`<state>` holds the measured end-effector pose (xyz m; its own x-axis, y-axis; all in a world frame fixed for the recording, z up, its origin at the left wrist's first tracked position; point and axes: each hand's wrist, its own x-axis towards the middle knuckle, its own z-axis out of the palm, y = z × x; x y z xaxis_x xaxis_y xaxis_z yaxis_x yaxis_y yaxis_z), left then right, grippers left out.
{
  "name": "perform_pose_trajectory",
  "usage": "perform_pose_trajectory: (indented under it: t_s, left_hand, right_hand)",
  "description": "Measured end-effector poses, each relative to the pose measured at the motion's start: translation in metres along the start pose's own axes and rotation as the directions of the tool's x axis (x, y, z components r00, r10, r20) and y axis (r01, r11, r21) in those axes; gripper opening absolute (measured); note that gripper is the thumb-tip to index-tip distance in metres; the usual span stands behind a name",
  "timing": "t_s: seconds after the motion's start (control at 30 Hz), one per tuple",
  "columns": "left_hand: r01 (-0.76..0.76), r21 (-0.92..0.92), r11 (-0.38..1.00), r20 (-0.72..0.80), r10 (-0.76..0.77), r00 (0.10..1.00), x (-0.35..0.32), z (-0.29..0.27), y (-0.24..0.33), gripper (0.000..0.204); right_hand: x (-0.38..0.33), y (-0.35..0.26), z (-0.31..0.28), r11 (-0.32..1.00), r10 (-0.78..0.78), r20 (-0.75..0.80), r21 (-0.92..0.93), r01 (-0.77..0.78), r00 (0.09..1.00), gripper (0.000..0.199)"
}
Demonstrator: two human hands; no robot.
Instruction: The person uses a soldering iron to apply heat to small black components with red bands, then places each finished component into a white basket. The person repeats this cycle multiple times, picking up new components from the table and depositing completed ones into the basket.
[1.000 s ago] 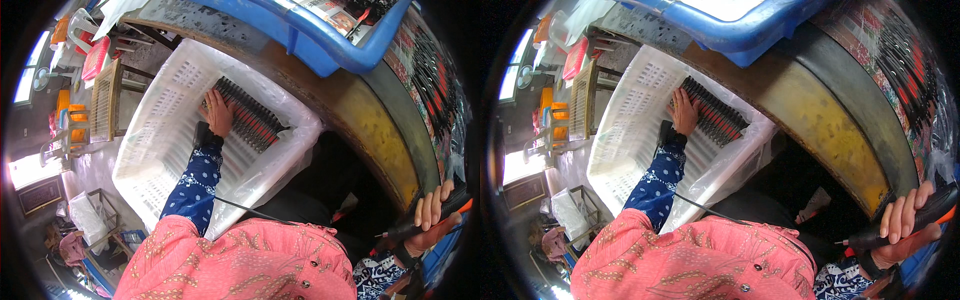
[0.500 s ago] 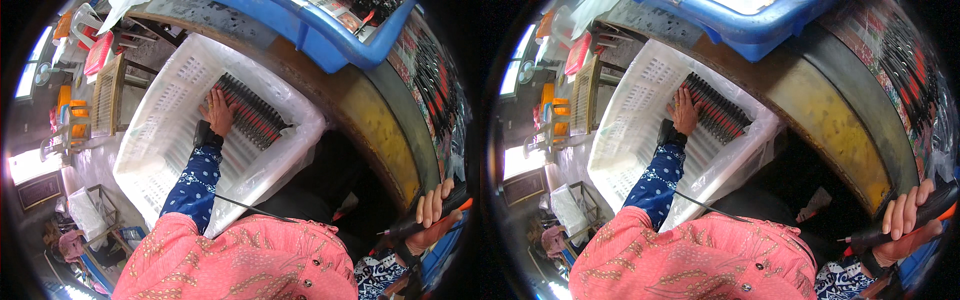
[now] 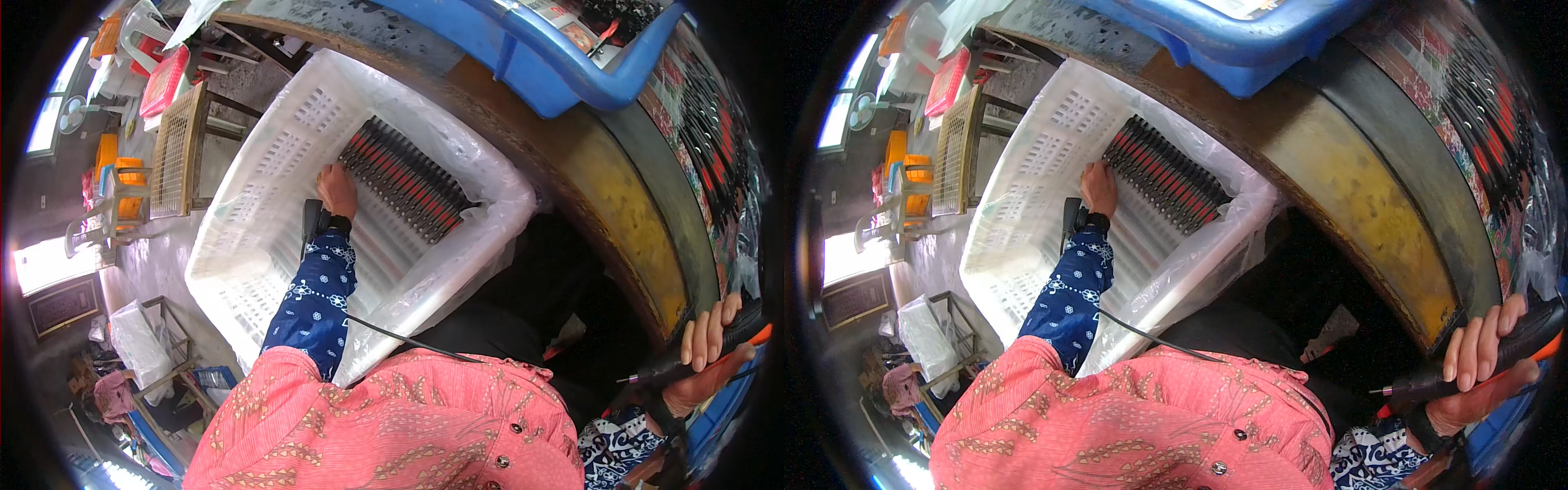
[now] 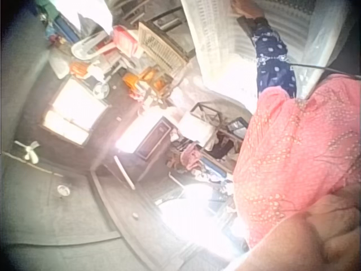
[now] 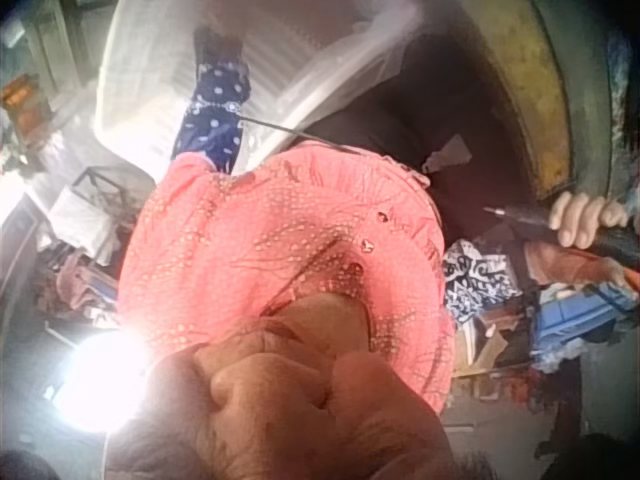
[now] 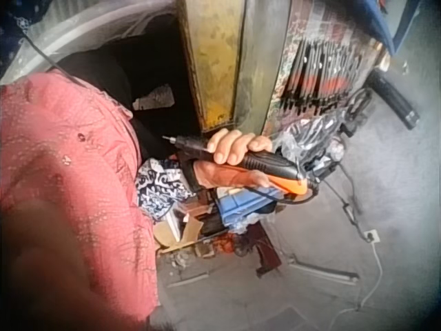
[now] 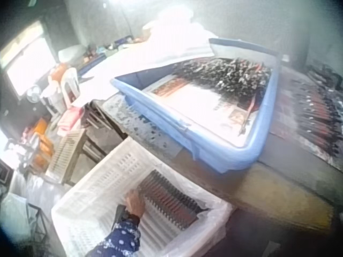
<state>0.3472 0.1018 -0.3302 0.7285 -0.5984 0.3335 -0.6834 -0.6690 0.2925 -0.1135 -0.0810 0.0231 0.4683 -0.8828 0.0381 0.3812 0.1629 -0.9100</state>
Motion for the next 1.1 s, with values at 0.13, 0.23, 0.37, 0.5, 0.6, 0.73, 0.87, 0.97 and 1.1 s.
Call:
perform_pose_trajectory:
  t_s: [0.13,0.23,0.37,0.5,0.6,0.73,0.87,0.97,1.1]
  left_hand:
    - [0.072,0.037,0.997,0.068,-0.075,0.995,0.008,0.000,0.002,0.009]
    - [0.050,0.068,0.996,0.100,-0.056,0.993,0.013,-0.001,0.000,0.009]
    - [0.030,0.099,0.995,0.127,-0.043,0.991,0.015,-0.002,0.001,0.006]
    - [0.048,-0.019,0.999,0.061,-0.046,0.997,0.009,-0.006,0.005,0.008]
    - [0.084,-0.024,0.996,0.094,-0.081,0.992,0.004,-0.010,0.009,0.011]
    - [0.121,0.006,0.993,0.110,-0.121,0.987,-0.001,-0.011,0.011,0.014]
    - [0.162,-0.063,0.985,0.064,-0.158,0.985,-0.006,-0.006,0.008,0.016]
    - [0.197,-0.112,0.974,0.049,-0.192,0.980,-0.009,-0.001,0.003,0.017]
    - [0.268,-0.128,0.955,0.042,-0.265,0.963,-0.009,0.003,0.002,0.018]
  right_hand:
    - [0.000,0.000,-0.001,1.000,-0.006,0.007,-0.011,0.006,1.000,0.045]
    - [0.000,0.000,-0.001,1.000,-0.007,0.007,-0.015,0.007,1.000,0.045]
    - [0.001,0.000,-0.001,1.000,0.000,0.022,-0.015,0.000,1.000,0.045]
    - [0.001,0.002,0.002,1.000,-0.019,0.009,-0.017,0.019,1.000,0.044]
    - [0.000,0.003,0.003,0.999,-0.038,-0.010,-0.038,0.038,0.999,0.045]
    - [0.001,0.003,0.004,0.998,-0.036,-0.019,-0.049,0.035,0.999,0.045]
    - [0.001,0.002,0.004,0.997,-0.034,-0.035,-0.064,0.032,0.999,0.046]
    - [0.000,0.003,0.004,0.997,-0.038,-0.035,-0.074,0.035,0.999,0.046]
    - [0.000,0.003,0.004,0.997,-0.044,-0.034,-0.065,0.041,0.998,0.045]
